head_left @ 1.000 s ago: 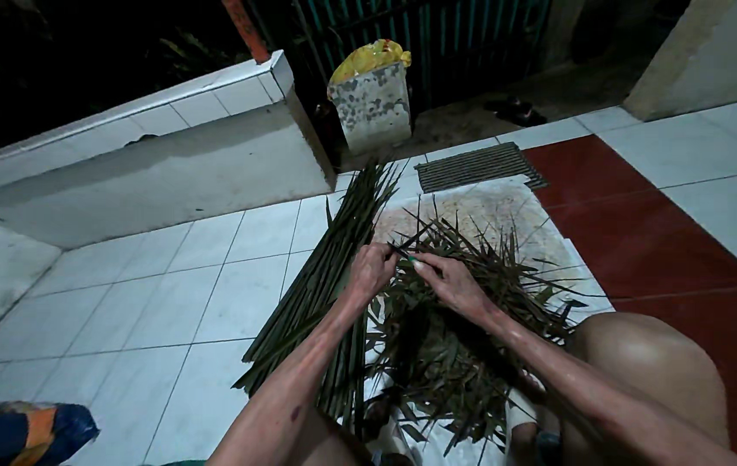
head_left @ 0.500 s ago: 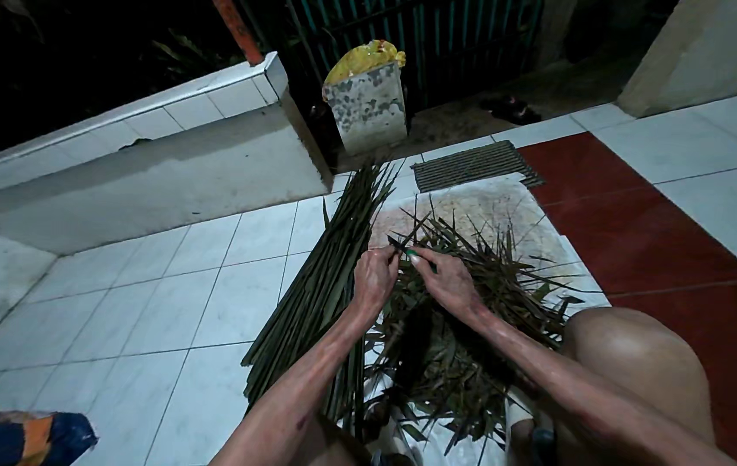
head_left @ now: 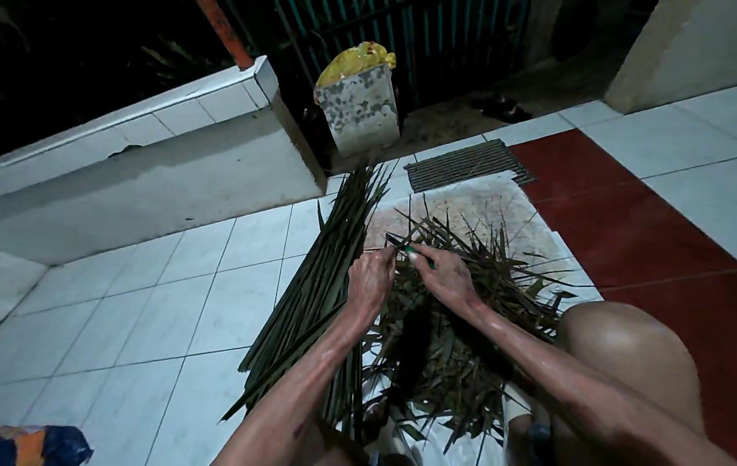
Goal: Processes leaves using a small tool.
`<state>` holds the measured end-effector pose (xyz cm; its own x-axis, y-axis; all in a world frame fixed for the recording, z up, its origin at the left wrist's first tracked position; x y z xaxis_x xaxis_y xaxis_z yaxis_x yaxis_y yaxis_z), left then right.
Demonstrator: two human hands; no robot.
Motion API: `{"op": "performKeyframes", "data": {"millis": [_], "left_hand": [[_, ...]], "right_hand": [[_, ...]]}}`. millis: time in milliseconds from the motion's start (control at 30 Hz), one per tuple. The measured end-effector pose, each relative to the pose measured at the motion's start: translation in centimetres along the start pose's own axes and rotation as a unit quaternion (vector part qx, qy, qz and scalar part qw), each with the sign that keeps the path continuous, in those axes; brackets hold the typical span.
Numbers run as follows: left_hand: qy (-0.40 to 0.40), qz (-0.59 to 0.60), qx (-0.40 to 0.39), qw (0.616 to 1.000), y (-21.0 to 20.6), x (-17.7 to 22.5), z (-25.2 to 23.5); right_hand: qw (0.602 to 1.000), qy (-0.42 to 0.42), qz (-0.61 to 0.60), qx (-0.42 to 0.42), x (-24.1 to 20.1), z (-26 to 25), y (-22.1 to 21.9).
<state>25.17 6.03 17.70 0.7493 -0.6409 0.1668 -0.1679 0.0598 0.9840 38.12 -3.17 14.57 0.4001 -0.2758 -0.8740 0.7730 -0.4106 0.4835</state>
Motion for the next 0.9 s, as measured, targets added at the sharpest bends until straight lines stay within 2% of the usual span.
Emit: {"op": "performKeyframes", "data": {"millis": [433,600,667,767,900], "left_hand": [[-0.002,0.012,-0.046,0.999,1.0,-0.1,1.0],[-0.007,0.011,-0.036,0.999,1.5,-1.1,1.7],[-0.006,-0.005,-0.022,1.000,1.8,-1.6,2.0],[-0.006,-0.039,0.000,0.999,1.9,-2.0,2.2],[-0.033,-0.094,0.031,0.995,1.6,-1.2,2.3]], "right_hand": [[0.997,-0.019,0.034,0.066,1.8,-1.3,1.6],[0.990,-0.034,0.021,0.134,3.5,-2.3,4.0],[0.988,-0.009,0.001,0.154,3.8,-2.4,4.9],[0.993,0.055,-0.033,0.096,2.9,-1.6,4.3],[0.995,0.070,-0.069,-0.031,1.1,0.2,1.8]]}}
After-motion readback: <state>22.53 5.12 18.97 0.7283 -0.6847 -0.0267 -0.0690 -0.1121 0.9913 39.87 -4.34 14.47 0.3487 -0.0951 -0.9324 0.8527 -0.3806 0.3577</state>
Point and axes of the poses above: each hand's wrist, its own z-axis away from the middle knuckle, its own y-axis out of the back of the hand, x = y × z, the point moved 4 cm from there along -z, towards the middle knuckle, and after that the axes turned 6 degrees about -z, right-handed, at the moved point
